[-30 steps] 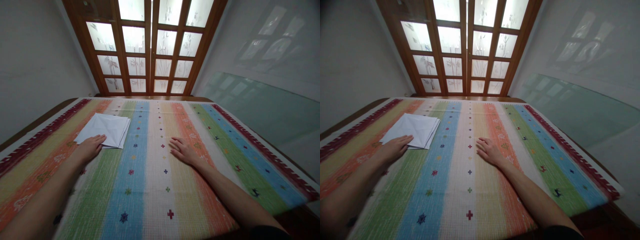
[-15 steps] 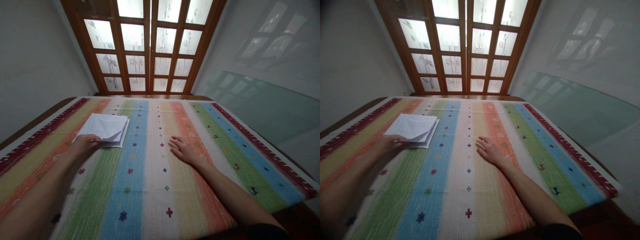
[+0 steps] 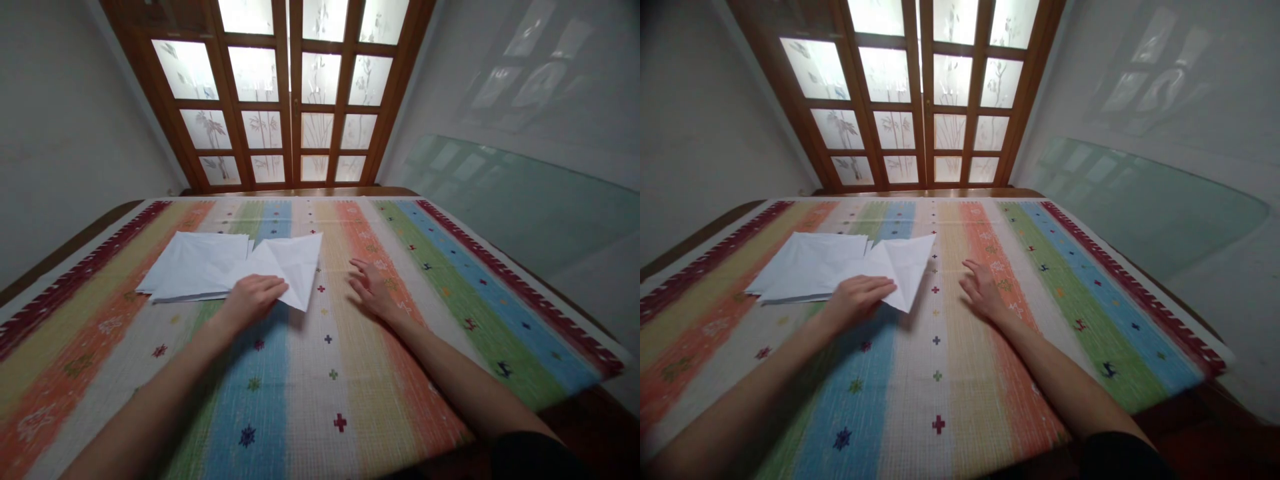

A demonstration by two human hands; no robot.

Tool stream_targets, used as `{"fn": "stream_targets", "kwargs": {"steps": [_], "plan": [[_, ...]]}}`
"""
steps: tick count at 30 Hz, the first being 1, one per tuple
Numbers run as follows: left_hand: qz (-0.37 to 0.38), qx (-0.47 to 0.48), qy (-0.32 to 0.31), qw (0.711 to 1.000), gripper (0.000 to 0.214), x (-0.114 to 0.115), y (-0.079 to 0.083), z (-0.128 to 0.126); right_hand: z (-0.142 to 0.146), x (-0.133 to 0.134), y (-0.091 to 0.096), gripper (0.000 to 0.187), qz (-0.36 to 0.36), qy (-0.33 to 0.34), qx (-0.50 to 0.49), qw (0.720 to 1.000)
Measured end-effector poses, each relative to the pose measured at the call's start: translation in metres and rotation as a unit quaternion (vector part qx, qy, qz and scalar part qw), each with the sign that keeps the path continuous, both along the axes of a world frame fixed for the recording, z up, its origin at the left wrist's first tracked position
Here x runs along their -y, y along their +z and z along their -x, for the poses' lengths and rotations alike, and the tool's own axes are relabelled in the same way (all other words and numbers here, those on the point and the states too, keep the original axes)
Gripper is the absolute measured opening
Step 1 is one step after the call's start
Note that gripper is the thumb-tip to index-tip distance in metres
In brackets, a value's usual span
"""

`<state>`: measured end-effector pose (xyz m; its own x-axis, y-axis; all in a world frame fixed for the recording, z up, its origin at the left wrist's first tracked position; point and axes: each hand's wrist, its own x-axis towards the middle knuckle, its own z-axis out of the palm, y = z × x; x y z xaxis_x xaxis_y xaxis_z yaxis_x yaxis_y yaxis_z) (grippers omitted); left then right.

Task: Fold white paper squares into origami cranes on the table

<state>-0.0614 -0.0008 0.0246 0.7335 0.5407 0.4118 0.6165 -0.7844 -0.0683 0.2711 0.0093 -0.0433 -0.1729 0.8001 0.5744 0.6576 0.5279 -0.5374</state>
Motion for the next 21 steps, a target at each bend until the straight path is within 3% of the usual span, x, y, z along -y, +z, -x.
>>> {"fn": "stream_targets", "kwargs": {"steps": [4, 6, 9, 12, 15, 21], "plan": [[0.083, -0.097, 0.012, 0.992, 0.018, 0.02, -0.023, -0.063, -0.006, -0.004, -0.003, 0.048, -0.024, -0.067, -0.038, 0.997], [0.112, -0.114, 0.001, 0.987, 0.036, 0.025, -0.025, -0.076, -0.007, -0.006, -0.004, 0.052, -0.032, -0.089, -0.004, 0.995], [0.136, -0.097, -0.019, 0.986, 0.052, 0.019, -0.022, -0.075, -0.005, -0.006, -0.003, 0.06, -0.033, -0.078, 0.091, 0.992], [0.131, -0.067, 0.045, 0.988, 0.056, 0.004, -0.027, -0.063, 0.007, -0.007, 0.001, 0.072, 0.005, -0.006, 0.201, 0.979], [0.147, -0.091, 0.119, 0.978, 0.072, -0.008, -0.042, -0.056, 0.028, -0.009, 0.006, 0.086, 0.054, 0.08, 0.285, 0.954], [0.187, -0.104, 0.145, 0.966, 0.085, -0.01, -0.057, -0.054, 0.063, -0.02, 0.008, 0.096, 0.13, 0.164, 0.355, 0.911]]}}
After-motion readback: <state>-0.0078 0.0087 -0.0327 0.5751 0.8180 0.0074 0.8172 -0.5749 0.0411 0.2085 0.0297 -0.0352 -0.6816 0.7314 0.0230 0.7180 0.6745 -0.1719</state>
